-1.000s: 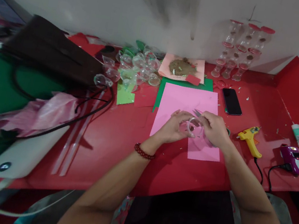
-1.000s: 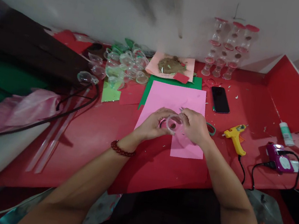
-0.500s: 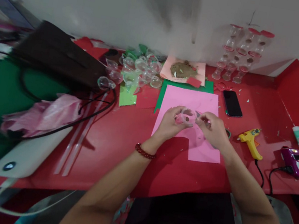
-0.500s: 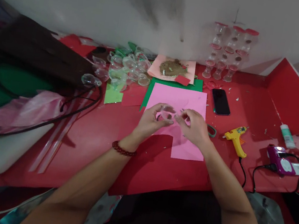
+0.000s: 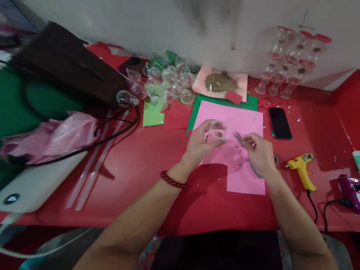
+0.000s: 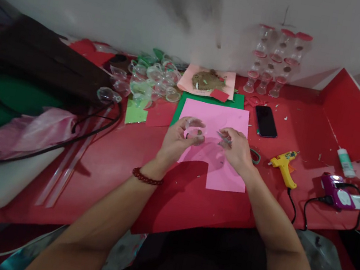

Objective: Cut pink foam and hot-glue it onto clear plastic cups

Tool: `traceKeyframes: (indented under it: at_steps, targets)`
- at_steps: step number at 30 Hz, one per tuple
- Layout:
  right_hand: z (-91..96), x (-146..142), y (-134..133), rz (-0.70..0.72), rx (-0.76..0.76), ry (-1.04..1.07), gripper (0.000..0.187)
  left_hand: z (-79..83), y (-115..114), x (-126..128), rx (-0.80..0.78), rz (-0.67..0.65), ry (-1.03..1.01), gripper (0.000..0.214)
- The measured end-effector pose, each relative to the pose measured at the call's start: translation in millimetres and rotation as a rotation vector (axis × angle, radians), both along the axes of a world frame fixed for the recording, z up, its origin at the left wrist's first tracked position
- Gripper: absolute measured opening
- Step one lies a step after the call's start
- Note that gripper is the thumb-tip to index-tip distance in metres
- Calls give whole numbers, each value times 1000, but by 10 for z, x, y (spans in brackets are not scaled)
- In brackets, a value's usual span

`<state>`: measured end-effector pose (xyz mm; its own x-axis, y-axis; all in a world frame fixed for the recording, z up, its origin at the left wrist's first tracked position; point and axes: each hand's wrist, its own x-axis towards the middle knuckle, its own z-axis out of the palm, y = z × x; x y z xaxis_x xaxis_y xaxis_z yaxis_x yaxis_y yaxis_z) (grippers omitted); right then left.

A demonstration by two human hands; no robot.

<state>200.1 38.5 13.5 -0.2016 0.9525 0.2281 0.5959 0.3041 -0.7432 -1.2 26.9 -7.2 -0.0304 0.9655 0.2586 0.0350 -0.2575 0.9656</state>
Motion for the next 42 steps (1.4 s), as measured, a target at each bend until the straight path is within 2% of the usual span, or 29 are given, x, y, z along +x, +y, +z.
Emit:
traceKeyframes:
  at_steps: [5,8,11,14,17,20,22,26,29,33,37,40,42]
  targets:
    - [-32,153,109,-254,-29,-267,20,-16,21,-10,-69,52,-109,47]
    - [-57,274,204,-278,1,-368,17,-27,22,11,-122,78,-127,47]
    - [-44,302,245,-323,-46,-486,12,-50,30,34,-156,46,-109,47]
    - [24,254,228,-401,-95,-533,22,-83,40,59,-176,5,-99,50]
    - [109,291,192,-427,-99,-541,21,-117,43,88,-197,-17,-81,53]
    - [151,554,104,-344,-23,-556,25,-148,40,113,-219,-60,-101,55]
    - [131,829,-17,-352,42,-610,32,-165,40,120,-225,-68,-129,54]
    - [-14,1338,-353,-538,-36,-751,53,-208,52,117,-213,-27,-86,49]
    - [-154,1521,-538,-563,-137,-829,64,-262,72,105,-216,-18,-54,51]
    - [-275,1569,-607,-582,-106,-828,64,-317,136,36,-183,-29,17,72]
    - [-313,1601,-584,-605,-105,-824,57,-283,195,-101,-195,-81,101,94]
    - [-276,1652,-570,-563,-93,-795,49,-220,199,-203,-252,-106,87,92]
    - [-188,1676,-574,-573,-41,-716,46,-185,202,-264,-260,-107,13,80]
